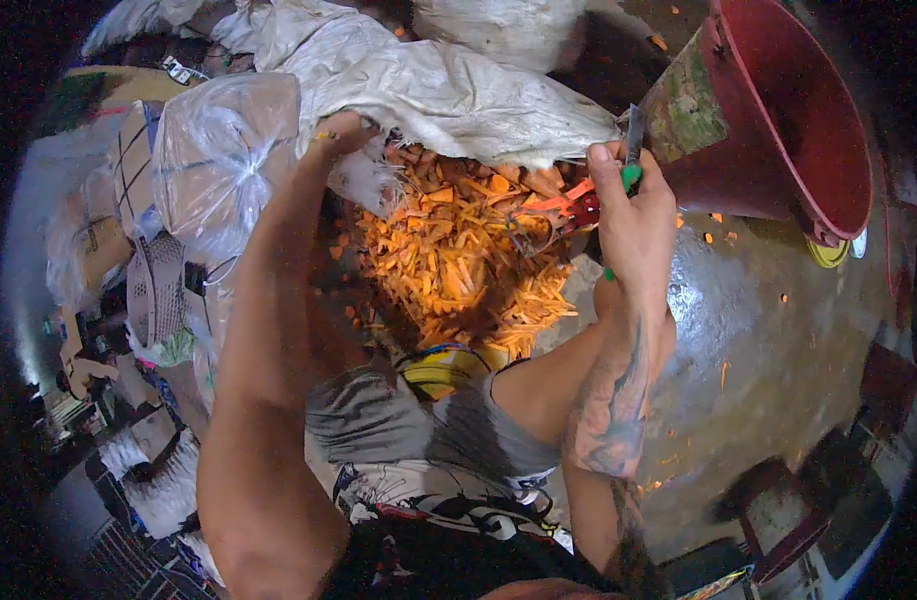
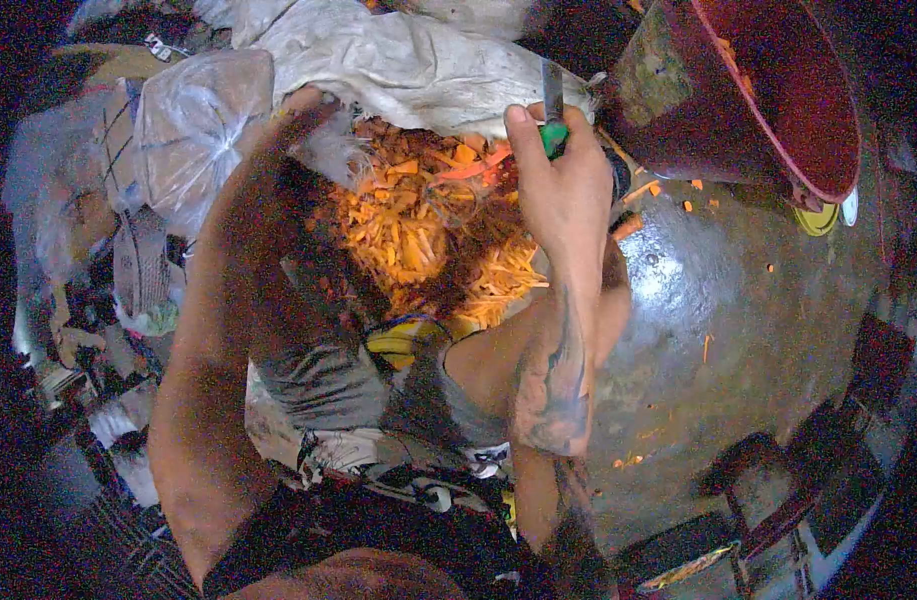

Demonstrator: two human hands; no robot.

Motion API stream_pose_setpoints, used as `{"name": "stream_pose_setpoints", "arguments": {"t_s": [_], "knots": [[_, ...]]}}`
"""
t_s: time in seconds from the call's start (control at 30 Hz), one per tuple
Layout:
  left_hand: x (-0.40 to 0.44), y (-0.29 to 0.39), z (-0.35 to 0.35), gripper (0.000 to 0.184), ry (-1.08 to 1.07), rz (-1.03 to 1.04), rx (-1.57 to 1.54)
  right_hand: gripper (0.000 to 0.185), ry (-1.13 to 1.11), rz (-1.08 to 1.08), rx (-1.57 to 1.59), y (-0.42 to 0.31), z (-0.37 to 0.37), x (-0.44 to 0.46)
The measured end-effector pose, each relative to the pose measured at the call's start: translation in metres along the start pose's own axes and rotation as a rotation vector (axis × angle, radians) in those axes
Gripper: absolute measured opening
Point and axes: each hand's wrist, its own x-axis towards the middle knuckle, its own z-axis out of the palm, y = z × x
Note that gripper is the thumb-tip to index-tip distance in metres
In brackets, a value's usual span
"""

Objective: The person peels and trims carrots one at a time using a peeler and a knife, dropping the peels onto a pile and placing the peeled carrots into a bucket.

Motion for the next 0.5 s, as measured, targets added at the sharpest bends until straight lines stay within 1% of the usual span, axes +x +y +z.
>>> {"name": "stream_pose_setpoints", "arguments": {"t_s": [0.03,0.1,0.17,0.2,0.3,0.4,0.43,0.5], "knots": [[0.008,0.014,-0.001,0.058,0.142,-0.004,0.019,0.046,0.0,0.01,0.012,0.001,0.001,0.0],[0.025,0.038,-0.022,0.058,0.099,-0.002,-0.076,0.043,0.004,0.027,0.056,0.002,0.003,0.0],[0.064,0.045,-0.02,0.059,0.205,-0.089,-0.145,0.04,0.01,0.039,0.119,0.003,0.005,0.0],[0.076,0.048,-0.021,0.059,0.258,-0.133,-0.181,0.04,0.015,0.036,0.095,0.001,0.004,0.0],[0.105,0.044,-0.026,0.059,0.279,-0.131,-0.283,0.038,0.034,0.044,0.057,-0.007,0.001,0.002],[0.131,0.039,-0.023,0.059,0.254,-0.135,-0.117,0.038,0.041,0.083,0.091,-0.009,0.001,0.003],[0.113,0.055,-0.026,0.05,0.433,-0.097,-0.027,0.038,0.034,0.093,0.108,-0.011,0.0,0.004],[0.109,0.065,-0.043,0.043,0.364,0.08,0.176,0.037,0.019,0.111,0.14,-0.014,0.001,0.003]]}}
